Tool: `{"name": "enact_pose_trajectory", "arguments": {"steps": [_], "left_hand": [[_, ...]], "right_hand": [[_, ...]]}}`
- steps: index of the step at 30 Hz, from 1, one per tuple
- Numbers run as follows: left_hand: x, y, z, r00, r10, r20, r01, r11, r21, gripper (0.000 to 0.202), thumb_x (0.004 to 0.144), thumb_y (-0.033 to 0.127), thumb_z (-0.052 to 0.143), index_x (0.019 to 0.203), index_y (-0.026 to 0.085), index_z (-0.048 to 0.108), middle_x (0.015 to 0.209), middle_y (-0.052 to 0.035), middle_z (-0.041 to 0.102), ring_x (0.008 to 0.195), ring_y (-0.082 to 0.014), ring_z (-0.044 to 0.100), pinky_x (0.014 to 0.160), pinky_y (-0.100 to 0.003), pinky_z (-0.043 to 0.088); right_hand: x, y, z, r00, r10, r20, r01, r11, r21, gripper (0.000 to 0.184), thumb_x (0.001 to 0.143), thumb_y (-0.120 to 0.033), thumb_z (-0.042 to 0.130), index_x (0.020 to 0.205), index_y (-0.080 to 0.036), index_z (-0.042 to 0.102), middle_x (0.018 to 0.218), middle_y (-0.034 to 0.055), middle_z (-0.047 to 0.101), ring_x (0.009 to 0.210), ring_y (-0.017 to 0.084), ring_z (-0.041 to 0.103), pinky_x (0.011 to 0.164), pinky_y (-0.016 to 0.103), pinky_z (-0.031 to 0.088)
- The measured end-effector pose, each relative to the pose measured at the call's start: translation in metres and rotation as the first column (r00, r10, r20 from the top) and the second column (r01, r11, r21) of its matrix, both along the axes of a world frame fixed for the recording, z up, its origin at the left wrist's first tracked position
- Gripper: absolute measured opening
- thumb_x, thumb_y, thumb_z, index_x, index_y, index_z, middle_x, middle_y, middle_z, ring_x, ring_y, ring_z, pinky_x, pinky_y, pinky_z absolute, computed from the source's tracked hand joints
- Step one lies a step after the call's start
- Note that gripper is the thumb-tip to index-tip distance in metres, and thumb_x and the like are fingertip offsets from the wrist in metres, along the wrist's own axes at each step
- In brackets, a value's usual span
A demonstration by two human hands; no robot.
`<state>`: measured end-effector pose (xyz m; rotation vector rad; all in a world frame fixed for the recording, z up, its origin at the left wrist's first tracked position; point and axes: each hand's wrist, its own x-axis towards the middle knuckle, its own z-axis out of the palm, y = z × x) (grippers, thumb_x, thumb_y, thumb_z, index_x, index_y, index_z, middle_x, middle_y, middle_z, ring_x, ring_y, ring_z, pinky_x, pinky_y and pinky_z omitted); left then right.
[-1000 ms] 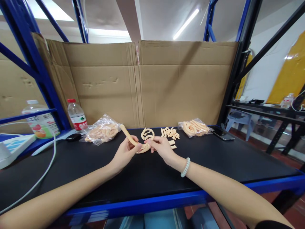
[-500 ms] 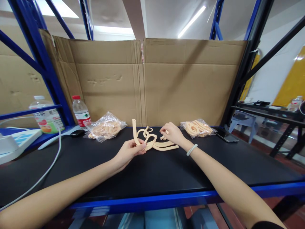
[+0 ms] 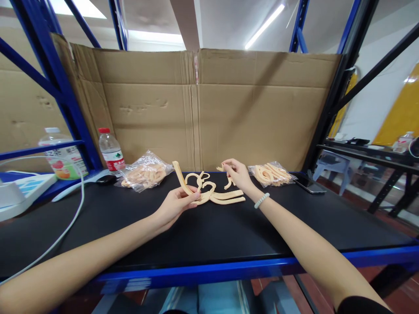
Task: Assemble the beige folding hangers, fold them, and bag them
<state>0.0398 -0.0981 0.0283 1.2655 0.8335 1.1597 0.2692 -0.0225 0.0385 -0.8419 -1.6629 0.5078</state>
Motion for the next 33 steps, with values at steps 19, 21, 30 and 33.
{"name": "enact_pose_trajectory", "arguments": {"steps": [19,21,30,33], "left_hand": [[-0.003,0.005,-0.002,0.997,-0.051,0.055,0.05,0.999,0.02,0.035,0.056,0.03,0.085,0.077,0.012,0.064,0.079,-0.0039,0.066,0.081,-0.0171,0.063,0.076,-0.029,0.05],[-0.003,0.005,-0.002,0.997,-0.055,0.047,0.053,0.998,0.034,0.036,0.056,0.031,0.085,0.077,0.011,0.064,0.081,-0.0051,0.067,0.082,-0.0178,0.063,0.076,-0.029,0.05],[-0.004,0.005,0.001,0.996,-0.084,0.03,0.08,0.991,0.107,0.028,0.057,0.028,0.083,0.069,0.012,0.063,0.075,-0.0016,0.063,0.073,-0.0132,0.06,0.067,-0.023,0.048],[-0.004,0.004,0.004,0.995,-0.102,-0.006,0.101,0.98,0.171,0.024,0.058,0.026,0.081,0.067,0.012,0.064,0.076,-0.0007,0.061,0.069,-0.0116,0.058,0.063,-0.022,0.047]], "right_hand": [[-0.046,-0.057,-0.012,0.771,0.356,-0.529,-0.57,0.755,-0.323,0.034,0.068,-0.029,0.079,0.095,-0.019,0.062,0.09,0.0057,0.07,0.082,0.016,0.065,0.078,0.029,0.051],[-0.048,-0.059,-0.012,0.797,0.371,-0.476,-0.556,0.759,-0.339,0.029,0.067,-0.031,0.079,0.088,-0.017,0.065,0.089,0.0062,0.07,0.081,0.016,0.065,0.077,0.029,0.051],[-0.049,-0.062,-0.013,0.887,0.373,-0.272,-0.45,0.831,-0.327,0.028,0.065,-0.032,0.079,0.086,-0.016,0.068,0.083,0.0043,0.069,0.08,0.018,0.064,0.077,0.031,0.051],[-0.049,-0.063,-0.011,0.893,0.381,-0.238,-0.444,0.835,-0.327,0.028,0.066,-0.033,0.078,0.086,-0.016,0.068,0.082,0.0043,0.069,0.079,0.018,0.065,0.076,0.032,0.052]]}}
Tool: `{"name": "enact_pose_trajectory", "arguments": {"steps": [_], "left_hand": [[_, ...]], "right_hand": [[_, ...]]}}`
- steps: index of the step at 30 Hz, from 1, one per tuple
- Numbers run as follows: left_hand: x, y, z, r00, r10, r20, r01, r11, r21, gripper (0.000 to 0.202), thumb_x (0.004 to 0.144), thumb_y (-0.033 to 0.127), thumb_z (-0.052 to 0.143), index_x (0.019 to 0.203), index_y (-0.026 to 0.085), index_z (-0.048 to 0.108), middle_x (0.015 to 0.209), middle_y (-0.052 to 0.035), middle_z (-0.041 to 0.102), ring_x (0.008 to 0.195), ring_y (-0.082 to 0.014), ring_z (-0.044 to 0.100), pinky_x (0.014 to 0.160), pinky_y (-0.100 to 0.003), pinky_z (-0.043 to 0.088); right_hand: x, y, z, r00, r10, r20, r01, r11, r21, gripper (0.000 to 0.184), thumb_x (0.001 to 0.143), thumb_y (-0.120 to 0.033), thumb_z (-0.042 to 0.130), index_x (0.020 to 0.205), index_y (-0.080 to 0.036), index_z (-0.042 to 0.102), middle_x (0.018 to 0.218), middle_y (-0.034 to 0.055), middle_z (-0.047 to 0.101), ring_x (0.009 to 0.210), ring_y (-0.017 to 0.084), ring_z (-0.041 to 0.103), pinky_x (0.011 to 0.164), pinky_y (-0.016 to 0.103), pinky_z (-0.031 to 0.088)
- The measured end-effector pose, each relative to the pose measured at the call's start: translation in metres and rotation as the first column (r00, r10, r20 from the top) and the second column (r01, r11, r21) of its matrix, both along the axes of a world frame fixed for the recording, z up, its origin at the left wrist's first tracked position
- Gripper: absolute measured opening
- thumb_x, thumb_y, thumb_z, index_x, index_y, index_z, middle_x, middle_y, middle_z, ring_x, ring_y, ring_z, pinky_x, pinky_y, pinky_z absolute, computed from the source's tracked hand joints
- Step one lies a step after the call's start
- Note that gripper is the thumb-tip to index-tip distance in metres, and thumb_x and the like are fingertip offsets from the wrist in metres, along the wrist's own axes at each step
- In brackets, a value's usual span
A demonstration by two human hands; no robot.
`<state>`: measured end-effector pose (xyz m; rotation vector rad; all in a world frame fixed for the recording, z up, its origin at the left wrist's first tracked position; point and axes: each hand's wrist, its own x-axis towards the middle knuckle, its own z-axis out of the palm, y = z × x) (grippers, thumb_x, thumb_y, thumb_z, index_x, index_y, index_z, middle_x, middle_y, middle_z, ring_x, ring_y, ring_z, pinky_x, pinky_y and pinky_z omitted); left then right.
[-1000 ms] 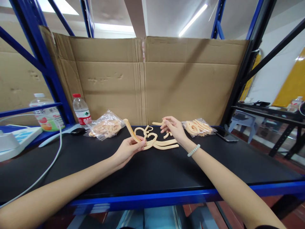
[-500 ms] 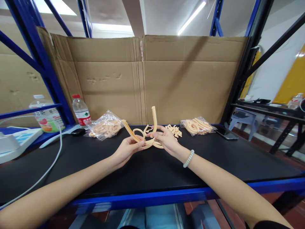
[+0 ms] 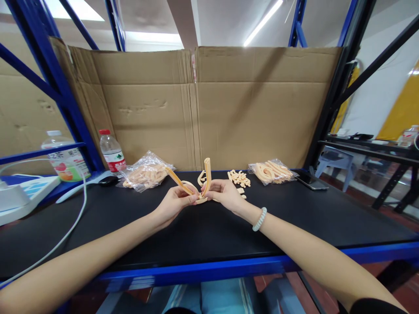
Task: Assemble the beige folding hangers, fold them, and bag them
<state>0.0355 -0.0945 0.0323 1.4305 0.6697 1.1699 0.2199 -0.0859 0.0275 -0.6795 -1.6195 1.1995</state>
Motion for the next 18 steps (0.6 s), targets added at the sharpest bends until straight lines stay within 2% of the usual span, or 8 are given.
{"name": "enact_pose_trajectory", "arguments": {"steps": [5,9,18], "left_hand": [[-0.0017,0.0024,0.0005,0.998,-0.003,-0.065,0.006,0.999,0.048,0.019,0.058,0.023,0.078,0.066,0.013,0.064,0.071,-0.0007,0.062,0.064,-0.0123,0.056,0.062,-0.025,0.047],[-0.0029,0.0051,-0.0008,0.995,-0.007,-0.103,0.011,0.999,0.038,0.018,0.058,0.023,0.077,0.066,0.013,0.064,0.07,-0.002,0.063,0.065,-0.0136,0.057,0.062,-0.026,0.047],[-0.0018,0.0034,0.0002,0.997,-0.01,-0.08,0.013,0.999,0.037,0.016,0.056,0.02,0.076,0.064,0.013,0.064,0.068,-0.0012,0.063,0.064,-0.0134,0.058,0.063,-0.026,0.047]], "right_hand": [[-0.0008,-0.0025,0.0021,0.999,0.021,0.031,-0.022,0.999,0.024,0.027,0.066,-0.033,0.077,0.086,-0.016,0.069,0.079,0.0041,0.069,0.075,0.018,0.066,0.074,0.032,0.054],[-0.0009,-0.0031,0.0019,1.0,0.021,0.009,-0.021,1.0,-0.01,0.025,0.066,-0.031,0.077,0.085,-0.017,0.068,0.078,0.0037,0.069,0.076,0.018,0.066,0.074,0.032,0.055],[-0.0035,-0.0067,0.0013,0.999,0.029,0.015,-0.029,0.999,-0.016,0.02,0.068,-0.029,0.074,0.082,-0.018,0.067,0.078,0.0032,0.069,0.072,0.019,0.067,0.072,0.034,0.057]]}}
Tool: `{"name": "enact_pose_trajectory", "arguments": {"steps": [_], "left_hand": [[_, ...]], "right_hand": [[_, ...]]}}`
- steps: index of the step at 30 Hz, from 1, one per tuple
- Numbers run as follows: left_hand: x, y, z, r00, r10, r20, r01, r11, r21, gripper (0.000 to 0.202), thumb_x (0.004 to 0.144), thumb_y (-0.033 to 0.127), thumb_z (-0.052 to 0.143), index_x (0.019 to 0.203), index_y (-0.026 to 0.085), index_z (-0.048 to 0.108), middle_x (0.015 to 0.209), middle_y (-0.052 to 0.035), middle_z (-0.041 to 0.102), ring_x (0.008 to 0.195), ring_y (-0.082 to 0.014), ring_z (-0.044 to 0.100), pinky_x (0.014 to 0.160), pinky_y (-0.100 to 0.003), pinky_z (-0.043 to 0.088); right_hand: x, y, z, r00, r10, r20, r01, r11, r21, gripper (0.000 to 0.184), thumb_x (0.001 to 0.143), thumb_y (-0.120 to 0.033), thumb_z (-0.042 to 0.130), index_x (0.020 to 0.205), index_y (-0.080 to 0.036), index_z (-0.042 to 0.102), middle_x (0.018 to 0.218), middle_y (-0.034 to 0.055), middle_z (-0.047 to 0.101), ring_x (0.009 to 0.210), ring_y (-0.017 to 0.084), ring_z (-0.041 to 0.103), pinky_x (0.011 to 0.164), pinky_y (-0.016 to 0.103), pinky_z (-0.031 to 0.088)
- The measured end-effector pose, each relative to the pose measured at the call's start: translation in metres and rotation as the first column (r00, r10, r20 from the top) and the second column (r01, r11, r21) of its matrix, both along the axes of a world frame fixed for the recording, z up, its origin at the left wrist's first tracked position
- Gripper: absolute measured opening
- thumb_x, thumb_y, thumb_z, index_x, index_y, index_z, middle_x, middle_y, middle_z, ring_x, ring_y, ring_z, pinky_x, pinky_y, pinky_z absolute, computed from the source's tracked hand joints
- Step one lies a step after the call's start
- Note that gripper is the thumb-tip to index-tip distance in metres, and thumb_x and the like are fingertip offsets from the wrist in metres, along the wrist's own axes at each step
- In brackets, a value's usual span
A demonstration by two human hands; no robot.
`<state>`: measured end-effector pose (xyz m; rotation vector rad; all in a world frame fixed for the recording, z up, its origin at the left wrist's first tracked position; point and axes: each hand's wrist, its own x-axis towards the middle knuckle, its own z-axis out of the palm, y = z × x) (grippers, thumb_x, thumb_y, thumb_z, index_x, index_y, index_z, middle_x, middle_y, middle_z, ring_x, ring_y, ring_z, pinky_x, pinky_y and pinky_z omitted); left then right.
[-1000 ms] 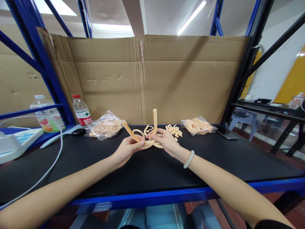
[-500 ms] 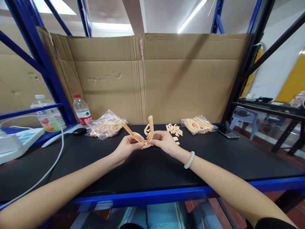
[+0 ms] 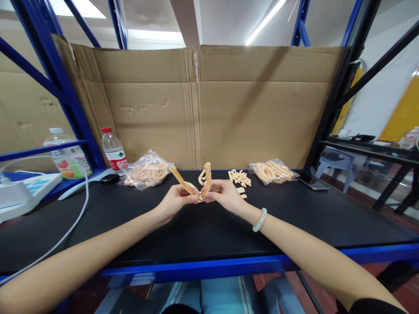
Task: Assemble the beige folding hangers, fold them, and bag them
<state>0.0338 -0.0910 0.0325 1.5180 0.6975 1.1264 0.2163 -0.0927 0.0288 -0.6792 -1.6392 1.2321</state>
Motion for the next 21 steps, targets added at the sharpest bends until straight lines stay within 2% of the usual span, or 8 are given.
{"name": "enact_pose_trajectory", "arguments": {"steps": [7,10,13,16,21], "left_hand": [[0.005,-0.005,-0.005,0.991,0.103,0.084,-0.102,0.995,-0.011,0.016,0.055,0.019,0.077,0.063,0.013,0.063,0.07,-0.001,0.063,0.066,-0.0141,0.059,0.065,-0.027,0.048],[0.005,-0.006,-0.008,0.98,0.166,0.111,-0.161,0.985,-0.058,0.021,0.053,0.021,0.079,0.064,0.013,0.063,0.07,-0.0014,0.064,0.068,-0.0152,0.061,0.069,-0.029,0.05],[0.005,-0.006,-0.009,0.976,0.179,0.123,-0.164,0.979,-0.119,0.027,0.053,0.026,0.082,0.067,0.013,0.064,0.07,-0.0028,0.066,0.07,-0.0165,0.062,0.073,-0.031,0.051],[0.006,-0.006,-0.007,0.975,0.16,0.155,-0.135,0.978,-0.158,0.031,0.053,0.029,0.084,0.071,0.012,0.064,0.073,-0.0042,0.068,0.072,-0.0175,0.064,0.076,-0.032,0.051],[0.004,-0.004,-0.001,0.98,0.138,0.143,-0.111,0.976,-0.186,0.036,0.057,0.031,0.084,0.079,0.011,0.065,0.073,-0.0032,0.066,0.067,-0.0128,0.061,0.071,-0.027,0.05]], "right_hand": [[-0.008,-0.005,-0.006,0.994,-0.111,0.009,0.108,0.984,0.139,0.011,0.071,-0.026,0.07,0.078,-0.018,0.067,0.075,0.0027,0.068,0.073,0.019,0.067,0.071,0.033,0.056],[-0.012,-0.006,-0.009,0.985,-0.174,-0.001,0.171,0.968,0.185,0.012,0.072,-0.029,0.071,0.077,-0.019,0.065,0.075,0.003,0.068,0.07,0.018,0.066,0.073,0.035,0.056],[-0.016,-0.007,-0.011,0.973,-0.231,-0.009,0.228,0.954,0.195,0.017,0.072,-0.033,0.072,0.076,-0.019,0.064,0.076,0.0042,0.068,0.07,0.019,0.066,0.072,0.035,0.056],[-0.019,-0.005,-0.012,0.965,-0.26,-0.025,0.261,0.95,0.169,0.023,0.07,-0.037,0.074,0.077,-0.018,0.062,0.077,0.0045,0.067,0.072,0.02,0.066,0.069,0.034,0.056],[-0.007,0.006,-0.004,0.974,-0.203,-0.099,0.205,0.979,0.013,0.03,0.063,-0.036,0.08,0.078,-0.018,0.061,0.075,0.0008,0.062,0.067,0.015,0.062,0.055,0.025,0.053]]}}
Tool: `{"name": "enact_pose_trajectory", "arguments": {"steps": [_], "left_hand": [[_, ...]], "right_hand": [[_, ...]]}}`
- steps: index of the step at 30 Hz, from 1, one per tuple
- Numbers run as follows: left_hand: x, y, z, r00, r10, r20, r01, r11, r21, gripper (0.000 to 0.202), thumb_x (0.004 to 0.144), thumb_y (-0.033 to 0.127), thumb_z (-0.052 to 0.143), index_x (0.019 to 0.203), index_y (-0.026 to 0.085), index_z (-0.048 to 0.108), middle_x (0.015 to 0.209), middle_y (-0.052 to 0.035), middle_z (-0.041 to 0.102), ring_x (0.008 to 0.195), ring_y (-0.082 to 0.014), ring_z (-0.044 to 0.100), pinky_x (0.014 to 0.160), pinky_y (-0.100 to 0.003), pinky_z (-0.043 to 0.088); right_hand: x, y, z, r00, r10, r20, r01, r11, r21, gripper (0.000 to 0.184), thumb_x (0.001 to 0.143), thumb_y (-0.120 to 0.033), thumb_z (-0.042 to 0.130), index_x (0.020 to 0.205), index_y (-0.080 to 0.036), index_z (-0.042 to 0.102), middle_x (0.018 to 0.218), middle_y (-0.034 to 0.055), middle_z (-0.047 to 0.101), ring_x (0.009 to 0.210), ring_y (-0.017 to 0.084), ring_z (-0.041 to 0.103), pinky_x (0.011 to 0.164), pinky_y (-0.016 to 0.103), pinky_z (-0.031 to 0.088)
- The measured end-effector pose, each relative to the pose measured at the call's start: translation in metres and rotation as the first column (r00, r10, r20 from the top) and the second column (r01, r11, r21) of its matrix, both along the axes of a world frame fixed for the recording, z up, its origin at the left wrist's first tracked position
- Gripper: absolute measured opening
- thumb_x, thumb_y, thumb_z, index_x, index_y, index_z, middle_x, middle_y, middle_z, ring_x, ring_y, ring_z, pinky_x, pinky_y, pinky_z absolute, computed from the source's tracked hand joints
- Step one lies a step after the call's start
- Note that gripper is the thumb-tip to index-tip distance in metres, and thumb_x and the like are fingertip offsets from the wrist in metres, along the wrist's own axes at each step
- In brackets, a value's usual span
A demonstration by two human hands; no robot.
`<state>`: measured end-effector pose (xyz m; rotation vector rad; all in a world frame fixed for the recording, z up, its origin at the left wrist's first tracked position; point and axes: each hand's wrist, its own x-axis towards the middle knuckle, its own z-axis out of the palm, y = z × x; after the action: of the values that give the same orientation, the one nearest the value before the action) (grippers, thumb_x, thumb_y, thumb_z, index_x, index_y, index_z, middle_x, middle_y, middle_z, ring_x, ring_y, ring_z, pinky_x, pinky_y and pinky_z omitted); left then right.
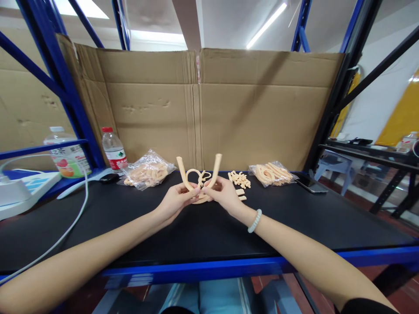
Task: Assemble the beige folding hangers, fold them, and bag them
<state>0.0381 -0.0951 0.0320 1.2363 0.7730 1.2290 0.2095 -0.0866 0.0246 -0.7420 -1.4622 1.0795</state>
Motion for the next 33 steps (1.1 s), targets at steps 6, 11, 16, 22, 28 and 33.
{"name": "enact_pose_trajectory", "arguments": {"steps": [6,11,16,22,28,33], "left_hand": [[-0.017,0.017,0.012,0.998,0.062,0.027,-0.061,0.997,-0.039,0.031,0.059,0.027,0.083,0.075,0.013,0.061,0.066,0.0011,0.059,0.057,-0.0062,0.054,0.059,-0.02,0.048],[-0.042,0.039,0.026,0.996,0.082,-0.022,-0.084,0.989,-0.125,0.026,0.056,0.015,0.083,0.066,0.013,0.059,0.061,0.0017,0.057,0.058,-0.0073,0.057,0.064,-0.021,0.051],[-0.062,0.048,0.036,0.871,-0.112,-0.478,0.176,0.98,0.091,0.02,0.056,0.02,0.082,0.065,0.014,0.066,0.062,-0.0031,0.065,0.06,-0.0135,0.061,0.057,-0.022,0.046],[-0.058,0.039,0.033,0.564,0.062,-0.824,0.483,0.784,0.39,0.01,0.064,0.025,0.077,0.063,0.018,0.069,0.059,-0.0016,0.065,0.056,-0.0142,0.059,0.054,-0.021,0.039],[-0.05,0.035,0.026,0.45,0.215,-0.867,0.603,0.643,0.472,0.011,0.069,0.027,0.074,0.064,0.02,0.068,0.069,-0.0026,0.064,0.07,-0.0178,0.058,0.065,-0.024,0.036],[-0.052,0.039,0.02,0.37,0.322,-0.871,0.622,0.61,0.49,0.01,0.077,0.027,0.067,0.071,0.02,0.069,0.077,-0.0036,0.063,0.076,-0.018,0.058,0.069,-0.025,0.037]], "right_hand": [[0.053,0.021,0.02,0.983,0.142,0.113,-0.133,0.988,-0.083,0.031,0.061,-0.032,0.081,0.076,-0.016,0.061,0.065,-0.0007,0.06,0.053,0.01,0.056,0.051,0.023,0.049],[0.082,0.031,0.031,0.806,0.038,0.591,-0.138,0.983,0.125,0.027,0.064,-0.037,0.077,0.071,-0.015,0.063,0.067,0.0016,0.063,0.061,0.013,0.058,0.057,0.025,0.046],[0.089,0.03,0.037,0.564,-0.027,0.825,-0.227,0.956,0.186,0.015,0.068,-0.03,0.071,0.068,-0.016,0.067,0.068,0.001,0.062,0.061,0.013,0.054,0.058,0.025,0.041],[0.092,0.033,0.033,0.418,0.006,0.909,-0.357,0.921,0.158,0.015,0.066,-0.031,0.076,0.067,-0.017,0.07,0.076,0.0028,0.06,0.074,0.017,0.054,0.064,0.026,0.04],[0.095,0.04,0.026,0.338,0.012,0.941,-0.361,0.925,0.118,0.02,0.067,-0.036,0.077,0.065,-0.017,0.072,0.072,0.0036,0.06,0.072,0.017,0.053,0.064,0.027,0.039],[0.096,0.042,0.024,0.329,-0.024,0.944,-0.331,0.933,0.14,0.016,0.065,-0.031,0.077,0.065,-0.016,0.072,0.068,0.0031,0.06,0.069,0.017,0.053,0.063,0.027,0.039]]}}
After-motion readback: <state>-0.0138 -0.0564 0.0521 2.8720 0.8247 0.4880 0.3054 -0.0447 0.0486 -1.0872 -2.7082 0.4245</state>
